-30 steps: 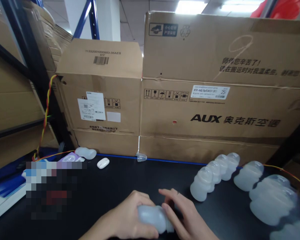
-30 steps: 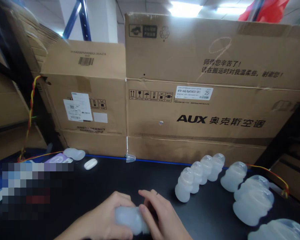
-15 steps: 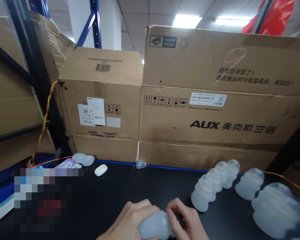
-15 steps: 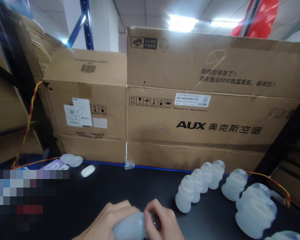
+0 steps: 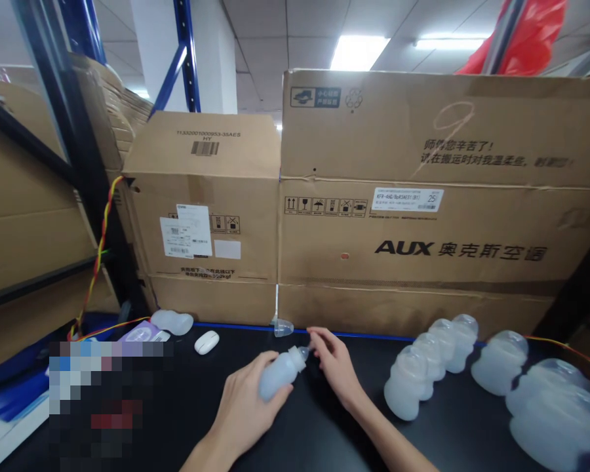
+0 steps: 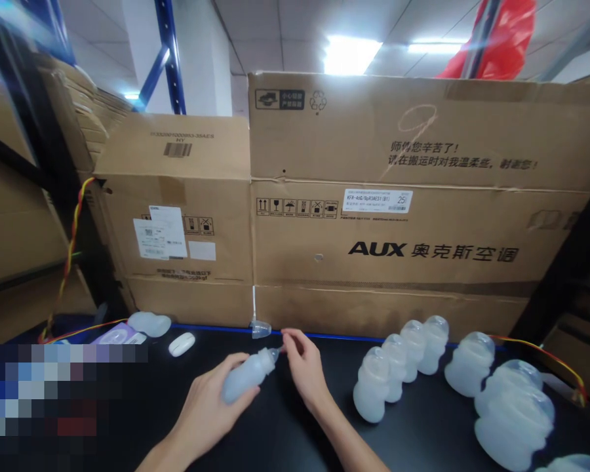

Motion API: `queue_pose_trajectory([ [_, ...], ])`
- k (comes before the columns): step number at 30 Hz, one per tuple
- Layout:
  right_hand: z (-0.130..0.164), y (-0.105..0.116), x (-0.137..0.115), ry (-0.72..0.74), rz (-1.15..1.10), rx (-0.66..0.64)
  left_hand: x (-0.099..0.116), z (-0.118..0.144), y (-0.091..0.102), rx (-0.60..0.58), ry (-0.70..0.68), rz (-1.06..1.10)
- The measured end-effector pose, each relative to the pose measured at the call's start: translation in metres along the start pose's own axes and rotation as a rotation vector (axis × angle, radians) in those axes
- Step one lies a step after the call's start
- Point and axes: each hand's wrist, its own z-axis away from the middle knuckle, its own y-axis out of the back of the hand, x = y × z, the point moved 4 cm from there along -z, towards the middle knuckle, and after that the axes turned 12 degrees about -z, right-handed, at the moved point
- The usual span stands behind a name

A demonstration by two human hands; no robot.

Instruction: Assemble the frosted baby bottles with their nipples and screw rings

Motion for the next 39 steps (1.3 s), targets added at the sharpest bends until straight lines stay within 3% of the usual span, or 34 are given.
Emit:
queue_pose_trajectory([
  [2, -0.014, -0.013, 0.0, 0.083, 0.073, 0.002, -0.015, -0.005, 0.004, 0.005, 0.082, -0.001],
  [5, -0.022, -0.03, 0.001, 0.183, 0.182, -0.054, -0.031, -0.011, 0.008, 0.067, 0.06, -0.028],
  [10, -0.022, -0.035, 0.004, 0.266, 0.26, -0.135, -0.059, -0.019, 0.02, 0.165, 0.058, -0.091],
  [16, -0.012, -0.034, 0.007, 0.331, 0.216, -0.3, -0.075, -0.02, 0.031, -0.008, 0.015, -0.068],
  [22, 0.007, -0.043, -0.012, 0.442, 0.125, -0.448, -0.066, -0.02, 0.024, -0.136, 0.059, 0.275],
  [25, 0.02, -0.042, -0.026, 0.484, 0.072, -0.447, -0.066, -0.019, 0.016, -0.217, 0.19, 0.568],
  [27, 0.027, -0.038, -0.032, 0.473, 0.088, -0.421, -0.061, -0.017, 0.015, -0.268, 0.19, 0.668],
  [30, 0.034, -0.032, -0.032, 0.356, 0.087, -0.383, -0.041, -0.013, 0.024, -0.197, 0.056, 0.564],
  [33, 0.043, -0.021, -0.02, 0.081, -0.031, -0.324, -0.015, -0.004, 0.029, -0.102, -0.058, 0.435],
  [35, 0.055, -0.01, -0.011, -0.075, -0.113, -0.302, 0.001, 0.004, 0.024, -0.111, -0.107, 0.403],
  [37, 0.068, 0.007, -0.008, -0.067, -0.112, -0.251, 0.013, 0.012, 0.011, -0.165, -0.124, 0.397],
  [39, 0.082, 0.026, -0.013, 0.117, -0.01, -0.133, 0.018, 0.017, -0.007, -0.21, -0.108, 0.388],
])
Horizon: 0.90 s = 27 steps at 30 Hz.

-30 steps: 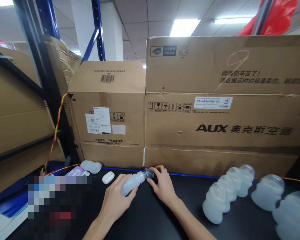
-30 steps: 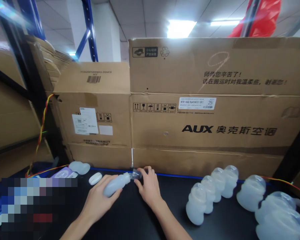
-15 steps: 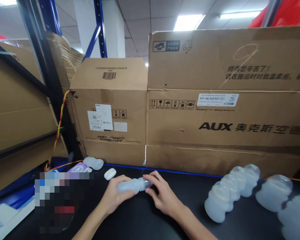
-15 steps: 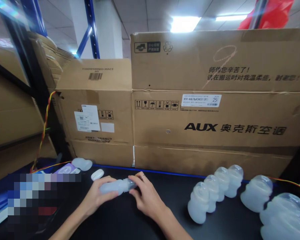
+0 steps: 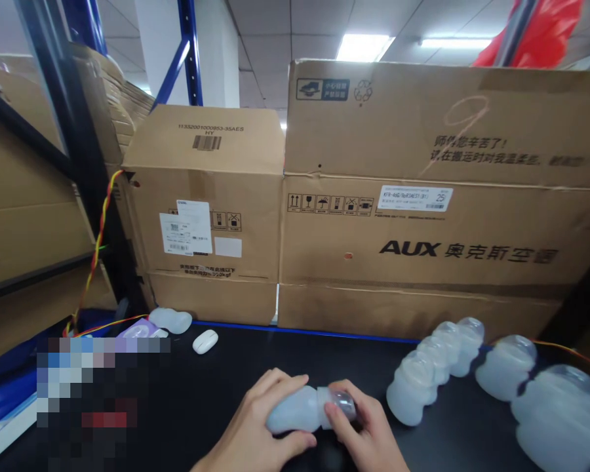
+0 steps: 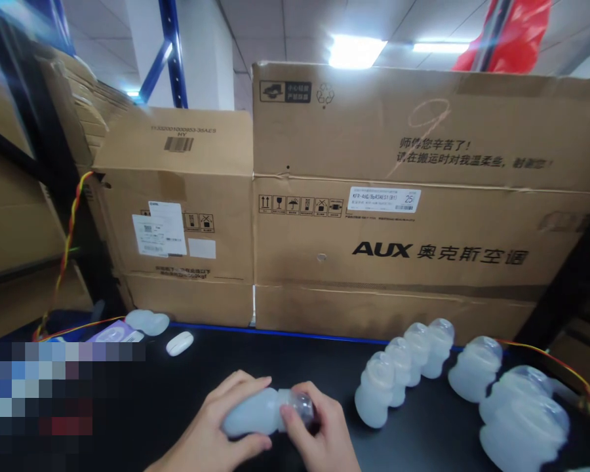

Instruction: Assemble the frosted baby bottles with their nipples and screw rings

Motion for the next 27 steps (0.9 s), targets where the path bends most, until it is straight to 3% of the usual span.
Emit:
queue_pose_trajectory([
  [3, 0.019, 0.018, -0.016, 0.313, 0.206, 0.214, -0.005, -0.001, -0.023, -0.07, -0.056, -0.023],
  [7, 0.028, 0.017, -0.025, 0.435, 0.296, 0.329, -0.003, -0.004, -0.031, -0.103, -0.243, -0.078],
  [10, 0.025, 0.006, -0.03, 0.447, 0.282, 0.224, -0.001, -0.005, -0.026, -0.122, -0.301, -0.154],
  [13, 0.019, -0.002, -0.04, 0.463, 0.302, 0.022, -0.006, -0.005, -0.023, -0.071, -0.299, -0.262],
  [15, 0.016, 0.002, -0.052, 0.512, 0.35, -0.078, -0.013, -0.006, -0.024, -0.012, -0.265, -0.348],
  [17, 0.014, 0.017, -0.072, 0.603, 0.418, -0.082, -0.021, -0.009, -0.026, 0.008, -0.238, -0.418],
  [20, 0.013, 0.066, -0.117, 0.74, 0.544, 0.177, -0.029, -0.012, -0.029, -0.009, -0.236, -0.471],
  [23, 0.026, 0.138, -0.166, 0.92, 0.577, 0.665, -0.033, -0.011, -0.03, -0.012, -0.244, -0.481],
  [25, 0.039, 0.194, -0.184, 0.892, 0.511, 1.006, -0.034, -0.008, -0.031, 0.011, -0.228, -0.456],
  [27, 0.051, 0.25, -0.181, 0.722, 0.391, 1.202, -0.032, -0.005, -0.032, 0.068, -0.202, -0.402],
])
